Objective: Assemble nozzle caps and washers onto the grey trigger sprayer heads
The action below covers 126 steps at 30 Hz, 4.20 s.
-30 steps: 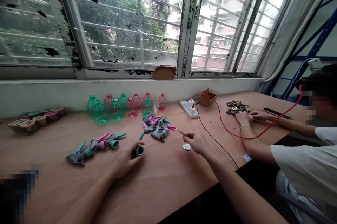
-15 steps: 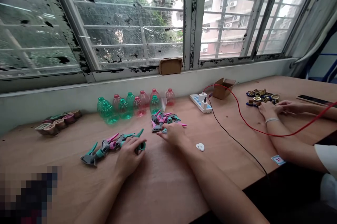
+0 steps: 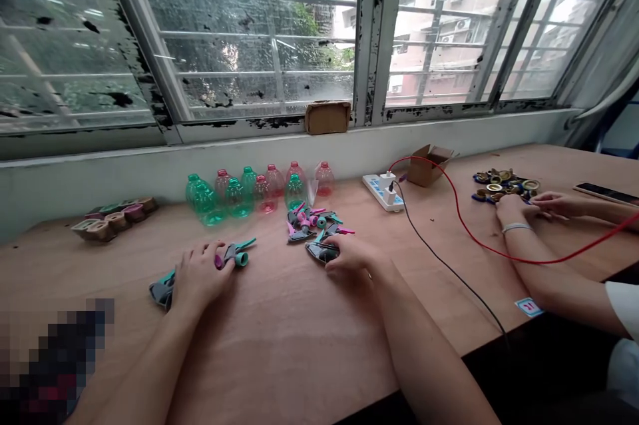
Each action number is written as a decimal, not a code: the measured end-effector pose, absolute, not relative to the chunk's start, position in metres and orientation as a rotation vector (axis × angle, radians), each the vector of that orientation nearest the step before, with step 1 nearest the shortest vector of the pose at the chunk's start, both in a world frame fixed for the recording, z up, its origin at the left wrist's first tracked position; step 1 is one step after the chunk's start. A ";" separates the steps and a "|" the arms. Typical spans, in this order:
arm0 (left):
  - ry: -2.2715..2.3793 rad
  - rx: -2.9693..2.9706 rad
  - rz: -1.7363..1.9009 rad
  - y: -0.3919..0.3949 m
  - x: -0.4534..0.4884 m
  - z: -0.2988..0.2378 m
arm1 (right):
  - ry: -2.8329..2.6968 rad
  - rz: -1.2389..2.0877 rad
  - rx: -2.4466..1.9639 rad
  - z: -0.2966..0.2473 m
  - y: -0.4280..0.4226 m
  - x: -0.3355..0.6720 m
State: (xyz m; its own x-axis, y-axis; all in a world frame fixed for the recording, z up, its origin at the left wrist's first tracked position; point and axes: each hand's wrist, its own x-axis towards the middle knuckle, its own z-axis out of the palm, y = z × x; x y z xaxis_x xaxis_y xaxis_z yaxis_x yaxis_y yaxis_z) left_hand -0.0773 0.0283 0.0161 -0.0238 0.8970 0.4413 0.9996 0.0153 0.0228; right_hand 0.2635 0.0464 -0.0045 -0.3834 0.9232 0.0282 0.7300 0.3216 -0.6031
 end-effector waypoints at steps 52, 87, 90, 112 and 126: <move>-1.881 -2.765 -0.865 0.002 -0.030 -0.008 | -2.045 0.601 -0.978 -0.034 0.032 0.189; -1.931 -2.624 -0.714 0.003 -0.030 -0.010 | -2.268 0.250 -1.054 -0.019 0.022 0.193; -1.896 -2.623 -0.643 0.003 -0.029 -0.011 | -2.372 0.062 -1.152 -0.014 0.018 0.188; -1.777 -2.812 -0.682 0.009 -0.034 -0.011 | -2.366 -0.302 -1.457 0.000 0.000 0.168; -1.739 -2.983 -0.704 0.009 -0.038 -0.005 | -2.210 0.246 -1.133 -0.026 0.026 0.185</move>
